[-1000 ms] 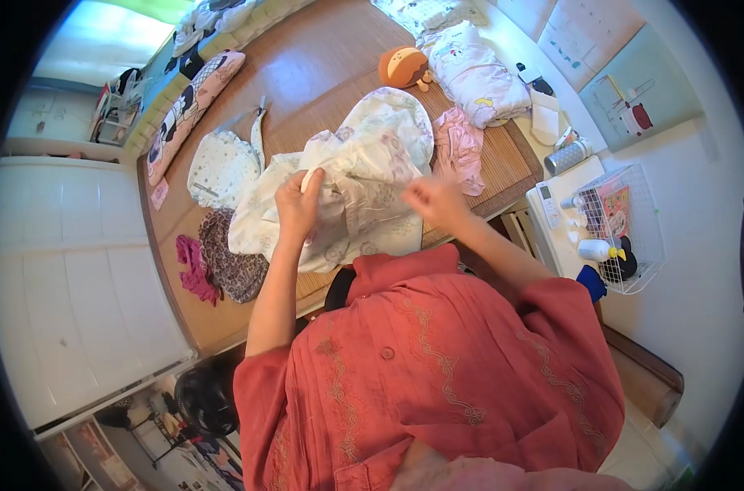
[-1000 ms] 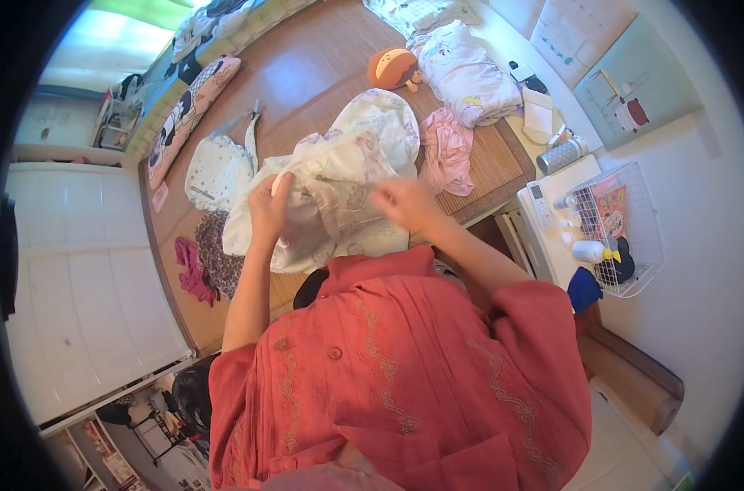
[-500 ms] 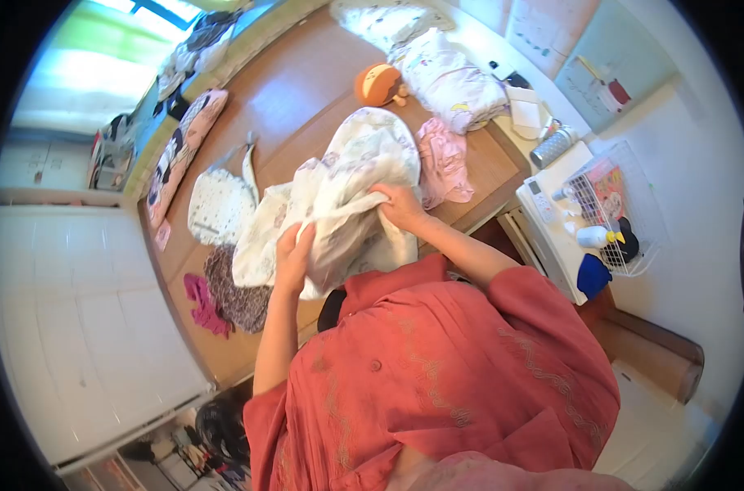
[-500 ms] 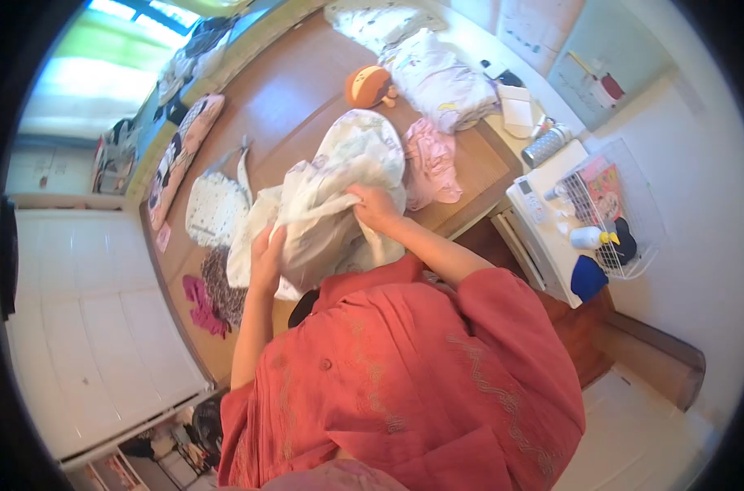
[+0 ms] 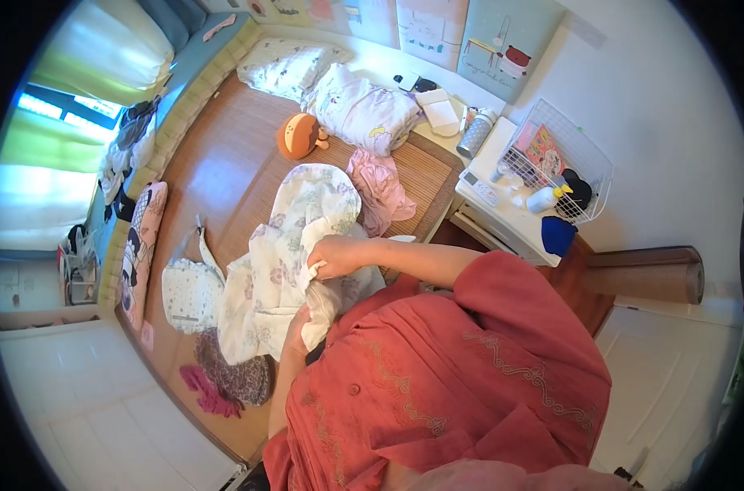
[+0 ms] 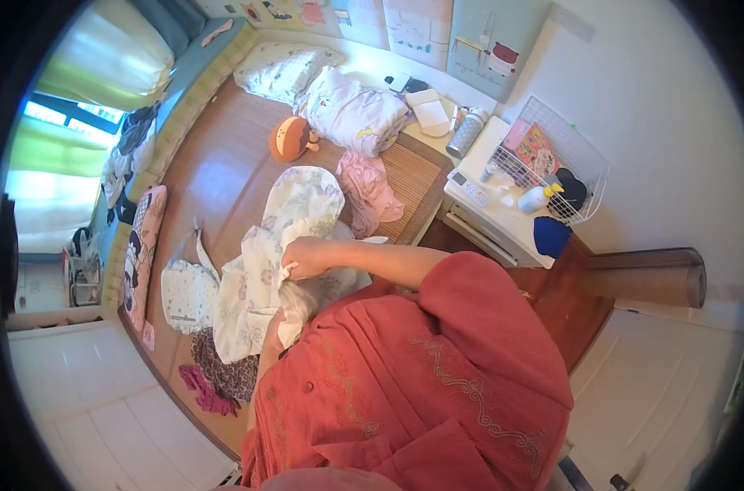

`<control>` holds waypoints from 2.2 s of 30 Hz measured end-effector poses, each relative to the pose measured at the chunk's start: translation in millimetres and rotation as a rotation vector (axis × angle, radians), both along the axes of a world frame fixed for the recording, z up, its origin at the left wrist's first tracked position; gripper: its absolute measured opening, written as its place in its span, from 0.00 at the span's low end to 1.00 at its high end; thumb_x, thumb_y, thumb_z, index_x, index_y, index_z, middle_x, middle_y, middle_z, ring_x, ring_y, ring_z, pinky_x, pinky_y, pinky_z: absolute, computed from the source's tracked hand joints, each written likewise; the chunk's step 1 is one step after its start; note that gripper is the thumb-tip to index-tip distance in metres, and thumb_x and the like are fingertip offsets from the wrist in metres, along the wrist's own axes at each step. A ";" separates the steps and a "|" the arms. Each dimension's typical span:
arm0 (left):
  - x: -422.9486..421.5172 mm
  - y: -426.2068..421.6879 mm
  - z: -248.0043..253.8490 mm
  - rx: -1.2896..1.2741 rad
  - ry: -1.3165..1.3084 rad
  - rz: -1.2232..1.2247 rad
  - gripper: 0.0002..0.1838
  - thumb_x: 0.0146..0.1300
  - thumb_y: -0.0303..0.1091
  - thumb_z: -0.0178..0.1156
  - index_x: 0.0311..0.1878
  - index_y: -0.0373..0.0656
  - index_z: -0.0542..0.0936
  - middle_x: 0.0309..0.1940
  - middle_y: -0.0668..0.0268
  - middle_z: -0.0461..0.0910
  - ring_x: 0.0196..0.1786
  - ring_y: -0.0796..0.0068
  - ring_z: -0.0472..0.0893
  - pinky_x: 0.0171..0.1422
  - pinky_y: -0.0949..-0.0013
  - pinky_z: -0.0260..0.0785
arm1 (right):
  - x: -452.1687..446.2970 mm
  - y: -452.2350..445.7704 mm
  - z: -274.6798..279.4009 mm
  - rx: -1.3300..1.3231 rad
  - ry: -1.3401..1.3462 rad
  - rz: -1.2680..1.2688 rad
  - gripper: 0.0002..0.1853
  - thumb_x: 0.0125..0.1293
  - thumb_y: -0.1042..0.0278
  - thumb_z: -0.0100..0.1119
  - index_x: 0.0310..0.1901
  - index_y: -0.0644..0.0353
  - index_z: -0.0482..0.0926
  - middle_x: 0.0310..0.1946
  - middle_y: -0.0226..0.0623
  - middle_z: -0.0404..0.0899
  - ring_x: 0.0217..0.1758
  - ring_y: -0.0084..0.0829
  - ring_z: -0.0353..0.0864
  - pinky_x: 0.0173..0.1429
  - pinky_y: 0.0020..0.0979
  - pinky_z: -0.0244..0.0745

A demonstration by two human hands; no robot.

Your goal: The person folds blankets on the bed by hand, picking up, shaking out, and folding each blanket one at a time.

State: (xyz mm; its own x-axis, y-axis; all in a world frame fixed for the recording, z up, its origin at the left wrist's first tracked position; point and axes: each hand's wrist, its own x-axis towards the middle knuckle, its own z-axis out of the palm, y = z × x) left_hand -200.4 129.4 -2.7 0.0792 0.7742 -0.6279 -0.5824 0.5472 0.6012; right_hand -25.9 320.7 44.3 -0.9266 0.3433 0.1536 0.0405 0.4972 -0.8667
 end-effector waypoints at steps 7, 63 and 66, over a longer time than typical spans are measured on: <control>-37.2 65.9 80.9 0.280 0.621 0.207 0.18 0.67 0.42 0.49 0.51 0.38 0.72 0.47 0.64 0.75 0.48 0.75 0.74 0.54 0.70 0.66 | -5.9 -36.5 11.3 0.195 -0.043 0.253 0.08 0.48 0.63 0.55 0.25 0.57 0.78 0.22 0.45 0.77 0.27 0.49 0.76 0.31 0.44 0.68; 9.0 46.3 81.7 0.311 0.513 -0.374 0.30 0.51 0.48 0.65 0.51 0.35 0.73 0.42 0.68 0.77 0.43 0.80 0.75 0.47 0.74 0.69 | -12.9 23.4 19.0 -0.060 0.220 0.435 0.13 0.59 0.64 0.56 0.42 0.62 0.76 0.56 0.41 0.70 0.53 0.35 0.72 0.56 0.32 0.64; 9.3 47.5 101.9 0.314 0.462 -0.412 0.34 0.45 0.49 0.68 0.51 0.35 0.73 0.42 0.68 0.77 0.44 0.80 0.75 0.49 0.74 0.68 | -14.2 26.9 48.6 -0.099 0.117 0.533 0.12 0.59 0.65 0.55 0.42 0.62 0.76 0.58 0.42 0.67 0.56 0.34 0.70 0.57 0.32 0.64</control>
State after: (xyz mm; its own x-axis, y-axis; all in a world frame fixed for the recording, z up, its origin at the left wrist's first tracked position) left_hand -191.1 176.8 99.2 0.1845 0.8889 -0.4193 -0.0110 0.4284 0.9035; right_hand -40.2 347.6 92.9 -0.9546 -0.1505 0.2569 -0.2939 0.3384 -0.8939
